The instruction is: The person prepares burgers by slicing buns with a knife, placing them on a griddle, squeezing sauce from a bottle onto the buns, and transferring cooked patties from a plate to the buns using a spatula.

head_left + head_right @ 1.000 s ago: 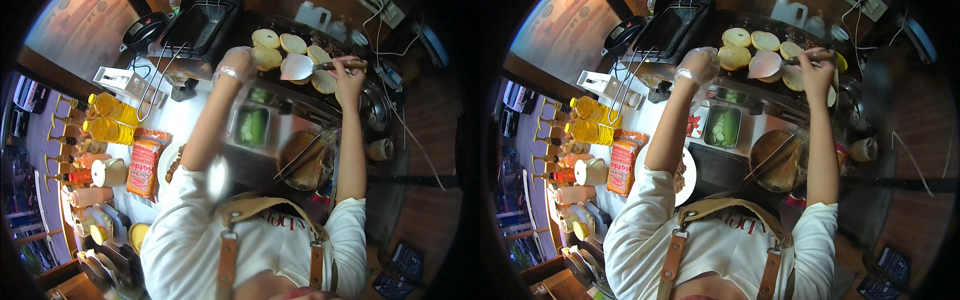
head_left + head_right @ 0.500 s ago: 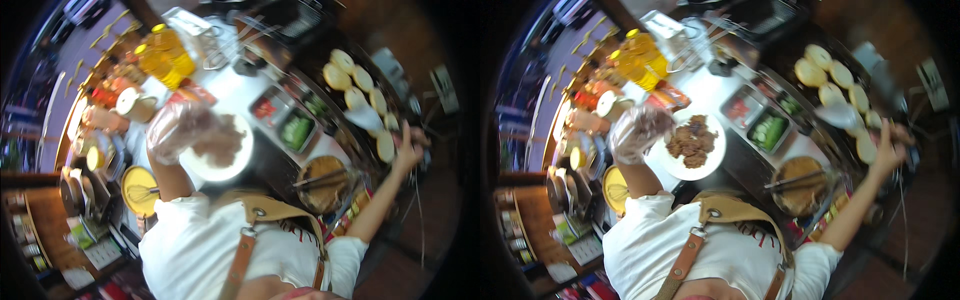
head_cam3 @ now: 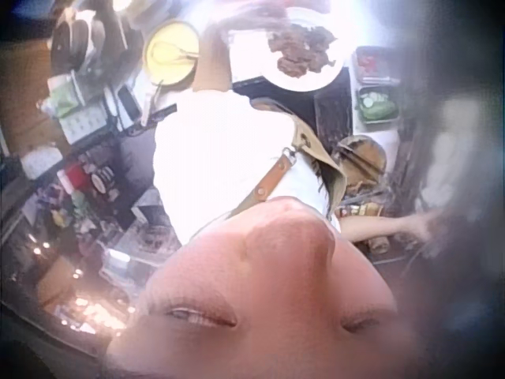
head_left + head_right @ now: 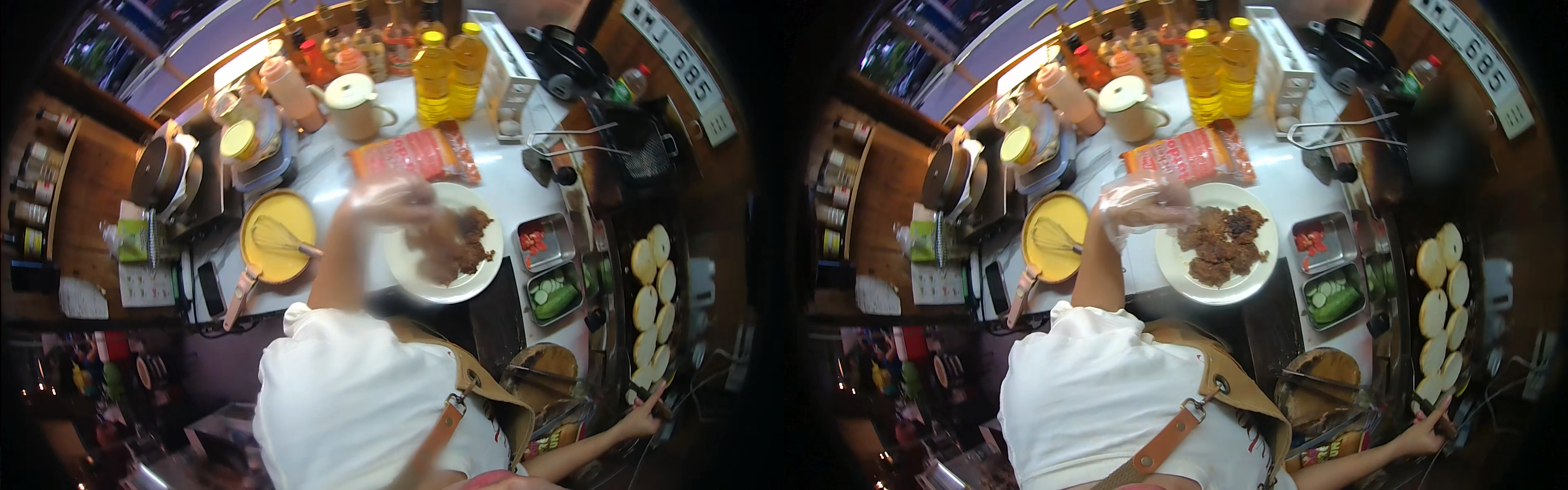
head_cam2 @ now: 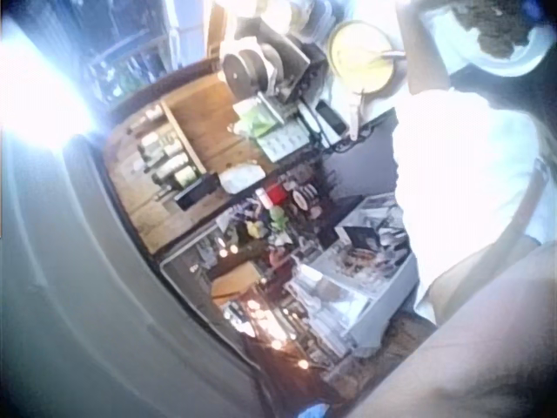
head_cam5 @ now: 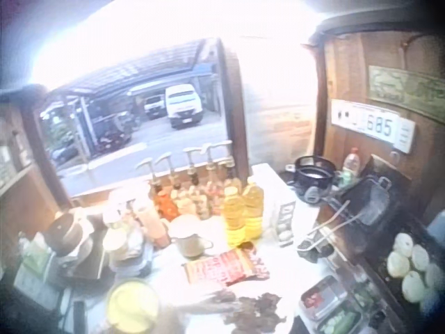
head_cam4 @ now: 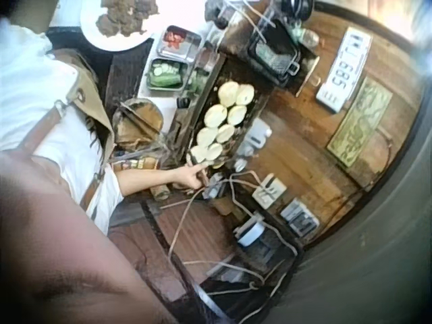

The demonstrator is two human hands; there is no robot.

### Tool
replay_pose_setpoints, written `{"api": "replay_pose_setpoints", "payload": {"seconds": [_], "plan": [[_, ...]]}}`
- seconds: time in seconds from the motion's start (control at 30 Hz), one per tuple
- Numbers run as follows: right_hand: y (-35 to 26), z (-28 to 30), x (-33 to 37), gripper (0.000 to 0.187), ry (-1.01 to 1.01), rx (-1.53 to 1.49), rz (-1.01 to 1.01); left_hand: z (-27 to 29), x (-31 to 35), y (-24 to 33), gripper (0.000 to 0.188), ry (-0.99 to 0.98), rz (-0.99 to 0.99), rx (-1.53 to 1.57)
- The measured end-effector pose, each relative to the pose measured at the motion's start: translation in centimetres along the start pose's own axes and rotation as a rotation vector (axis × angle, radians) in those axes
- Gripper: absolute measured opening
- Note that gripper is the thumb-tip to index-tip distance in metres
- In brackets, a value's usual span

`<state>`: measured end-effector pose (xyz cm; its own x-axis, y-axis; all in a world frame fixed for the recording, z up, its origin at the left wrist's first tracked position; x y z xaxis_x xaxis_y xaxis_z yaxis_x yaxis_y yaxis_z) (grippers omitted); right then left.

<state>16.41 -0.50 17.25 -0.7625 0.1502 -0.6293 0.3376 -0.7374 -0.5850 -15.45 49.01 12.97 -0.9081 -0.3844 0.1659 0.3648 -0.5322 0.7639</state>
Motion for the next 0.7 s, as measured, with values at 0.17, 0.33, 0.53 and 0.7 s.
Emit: {"api": "replay_pose_setpoints", "payload": {"seconds": [0.17, 0.33, 0.53, 0.7], "plan": [[-1.8, -1.4, 1.3, 0.037, -0.085, -0.100, 0.178, 0.1, 2.8, -1.4, 0.024, 0.191, 0.056, -0.055], [-2.2, -0.5, 3.9, 0.029, -0.322, -0.067, 0.184, 4.6, 5.9, -6.5, 0.030, 0.858, 0.059, 0.572], [-3.7, 1.5, 5.3, 0.050, -0.335, -0.118, 0.099, 14.9, 0.1, -23.9, 0.057, 1.486, -0.346, 0.877], [-5.1, 9.1, 6.6, 0.056, -0.023, -0.175, 0.130, 18.9, -2.4, -27.7, 0.054, 1.576, -0.218, 0.836]]}}
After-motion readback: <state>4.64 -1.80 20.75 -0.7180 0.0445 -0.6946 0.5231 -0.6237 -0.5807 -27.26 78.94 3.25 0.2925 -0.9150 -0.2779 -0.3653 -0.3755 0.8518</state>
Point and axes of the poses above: each hand's wrist, its own x-axis away from the middle knuckle, its own z-axis out of the back of the hand, y = z × x, the point moved 2 cm from there along -x, towards the middle knuckle, and after that the axes turned 1 degree about z, right-handed, at the moved point
